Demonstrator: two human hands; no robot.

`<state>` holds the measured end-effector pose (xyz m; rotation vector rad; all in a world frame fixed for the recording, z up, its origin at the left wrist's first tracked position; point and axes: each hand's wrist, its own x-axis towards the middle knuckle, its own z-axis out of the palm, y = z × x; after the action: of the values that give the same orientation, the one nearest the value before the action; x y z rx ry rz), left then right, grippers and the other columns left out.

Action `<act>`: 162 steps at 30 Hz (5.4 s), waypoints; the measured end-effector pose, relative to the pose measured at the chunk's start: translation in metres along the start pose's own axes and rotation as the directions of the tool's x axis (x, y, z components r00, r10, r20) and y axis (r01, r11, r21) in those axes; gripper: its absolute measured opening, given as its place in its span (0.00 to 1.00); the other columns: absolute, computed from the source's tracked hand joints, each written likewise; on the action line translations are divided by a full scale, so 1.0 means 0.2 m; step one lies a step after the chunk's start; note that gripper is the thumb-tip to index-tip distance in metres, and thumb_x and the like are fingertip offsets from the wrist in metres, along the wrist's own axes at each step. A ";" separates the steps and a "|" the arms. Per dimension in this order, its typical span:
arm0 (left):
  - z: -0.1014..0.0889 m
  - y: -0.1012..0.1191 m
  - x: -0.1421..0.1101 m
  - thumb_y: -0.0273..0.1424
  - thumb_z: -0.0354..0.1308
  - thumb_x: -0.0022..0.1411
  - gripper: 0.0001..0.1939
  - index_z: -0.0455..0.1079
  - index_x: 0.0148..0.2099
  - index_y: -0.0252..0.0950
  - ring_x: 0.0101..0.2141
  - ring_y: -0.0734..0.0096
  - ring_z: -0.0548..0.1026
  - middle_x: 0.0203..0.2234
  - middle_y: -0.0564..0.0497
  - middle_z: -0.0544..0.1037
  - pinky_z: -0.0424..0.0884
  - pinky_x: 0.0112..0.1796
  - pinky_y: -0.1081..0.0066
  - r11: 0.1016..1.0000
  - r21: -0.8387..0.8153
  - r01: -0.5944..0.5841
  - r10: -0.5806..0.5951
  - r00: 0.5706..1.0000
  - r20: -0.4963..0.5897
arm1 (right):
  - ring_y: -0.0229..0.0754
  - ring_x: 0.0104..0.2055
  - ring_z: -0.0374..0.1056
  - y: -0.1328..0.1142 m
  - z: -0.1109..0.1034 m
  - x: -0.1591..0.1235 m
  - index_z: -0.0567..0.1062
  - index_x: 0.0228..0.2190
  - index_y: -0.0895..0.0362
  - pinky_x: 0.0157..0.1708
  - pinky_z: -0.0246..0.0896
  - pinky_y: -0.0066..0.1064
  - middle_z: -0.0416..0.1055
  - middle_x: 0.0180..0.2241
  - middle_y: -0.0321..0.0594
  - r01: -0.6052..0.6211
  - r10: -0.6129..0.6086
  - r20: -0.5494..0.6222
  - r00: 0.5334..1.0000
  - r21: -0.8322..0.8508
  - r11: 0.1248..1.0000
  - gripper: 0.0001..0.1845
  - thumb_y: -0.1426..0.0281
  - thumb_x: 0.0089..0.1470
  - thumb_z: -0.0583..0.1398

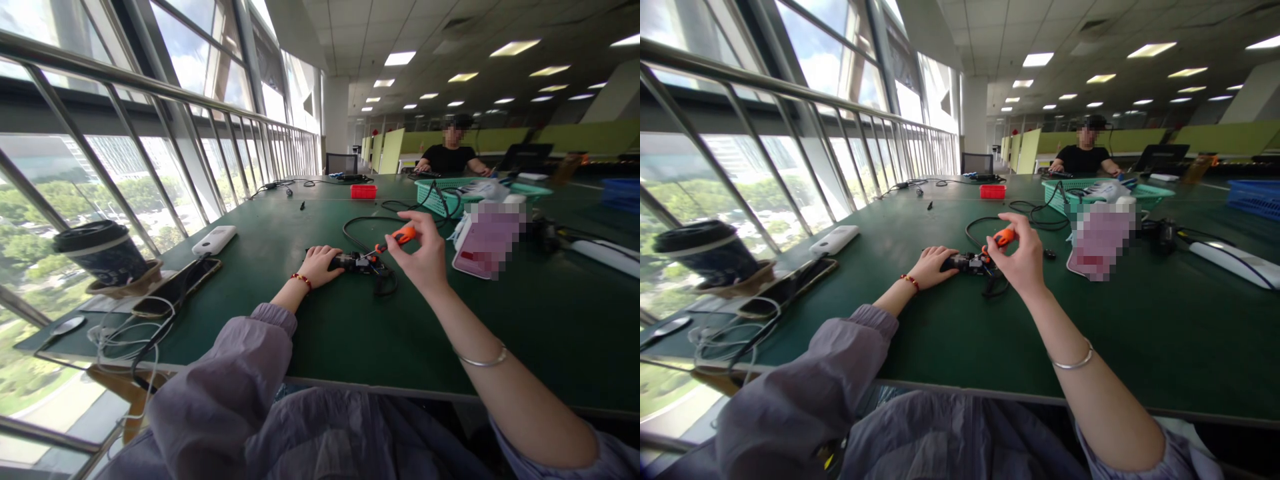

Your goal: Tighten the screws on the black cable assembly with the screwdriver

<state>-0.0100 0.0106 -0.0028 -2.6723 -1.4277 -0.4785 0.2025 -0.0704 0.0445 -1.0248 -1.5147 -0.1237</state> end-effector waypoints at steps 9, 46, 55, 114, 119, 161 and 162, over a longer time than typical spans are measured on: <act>-0.03 -0.01 0.02 0.44 0.49 0.65 0.20 0.68 0.54 0.42 0.50 0.60 0.69 0.47 0.49 0.74 0.61 0.51 0.62 1.000 0.028 0.003 -0.003 1.000 0.003 | 0.38 0.24 0.64 -0.01 -0.02 0.01 0.72 0.27 0.56 0.28 0.58 0.30 0.68 0.20 0.35 -0.110 0.108 0.233 0.967 -0.002 0.994 0.12 0.61 0.53 0.57; -0.32 -0.55 -0.26 0.43 0.57 0.52 0.22 0.73 0.46 0.35 0.44 0.44 0.74 0.42 0.38 0.77 0.70 0.41 0.56 0.484 -0.053 0.873 -0.845 0.451 -0.289 | 0.42 0.36 0.71 0.04 0.07 -0.08 0.76 0.37 0.51 0.38 0.66 0.39 0.74 0.40 0.38 -0.064 0.100 0.800 0.591 -0.077 0.995 0.12 0.66 0.49 0.57; -0.27 -0.58 -0.30 0.30 0.54 0.56 0.16 0.66 0.49 0.36 0.49 0.49 0.70 0.49 0.38 0.71 0.68 0.44 0.58 0.541 0.062 0.839 -0.751 0.515 -0.413 | 0.42 0.36 0.71 0.04 0.08 -0.08 0.75 0.38 0.51 0.37 0.66 0.38 0.74 0.41 0.38 -0.057 0.105 0.805 0.583 -0.088 0.994 0.13 0.65 0.49 0.57; -0.14 -0.79 -0.14 0.15 0.48 0.50 0.35 0.67 0.59 0.42 0.58 0.64 0.65 0.59 0.55 0.67 0.62 0.57 0.70 0.910 0.170 0.378 -0.392 0.918 0.056 | 0.47 0.43 0.70 0.23 0.15 -0.07 0.69 0.50 0.56 0.39 0.65 0.35 0.72 0.47 0.47 -0.348 0.511 0.435 0.741 -0.402 0.847 0.21 0.64 0.55 0.55; -0.21 -0.75 -0.17 0.19 0.49 0.54 0.25 0.75 0.51 0.42 0.51 0.60 0.72 0.52 0.51 0.74 0.69 0.48 0.71 0.853 0.278 0.441 -0.466 0.884 0.028 | 0.47 0.43 0.70 0.23 0.15 -0.07 0.69 0.49 0.57 0.39 0.65 0.35 0.72 0.47 0.48 -0.359 0.522 0.454 0.722 -0.399 0.844 0.20 0.64 0.56 0.55; -0.02 0.16 -0.13 0.22 0.56 0.56 0.06 0.74 0.35 0.34 0.32 0.73 0.75 0.33 0.50 0.75 0.71 0.38 0.74 0.908 -0.406 -0.109 0.120 0.993 0.002 | 0.41 0.33 0.67 0.25 0.18 -0.08 0.70 0.37 0.53 0.33 0.58 0.29 0.73 0.34 0.39 -0.154 0.291 0.536 0.792 -0.286 0.946 0.09 0.69 0.51 0.57; -0.02 0.16 -0.13 0.21 0.56 0.56 0.07 0.74 0.35 0.34 0.33 0.72 0.75 0.33 0.50 0.76 0.71 0.38 0.74 0.912 -0.393 -0.117 0.124 0.992 -0.008 | 0.41 0.33 0.67 0.24 0.18 -0.08 0.71 0.37 0.54 0.33 0.58 0.29 0.73 0.34 0.39 -0.156 0.294 0.537 0.791 -0.287 0.945 0.09 0.69 0.51 0.57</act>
<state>0.0026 -0.0288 -0.0034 -3.0547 -1.2734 -0.8108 0.2044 -0.0277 -0.0018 -1.5193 -1.9342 0.2111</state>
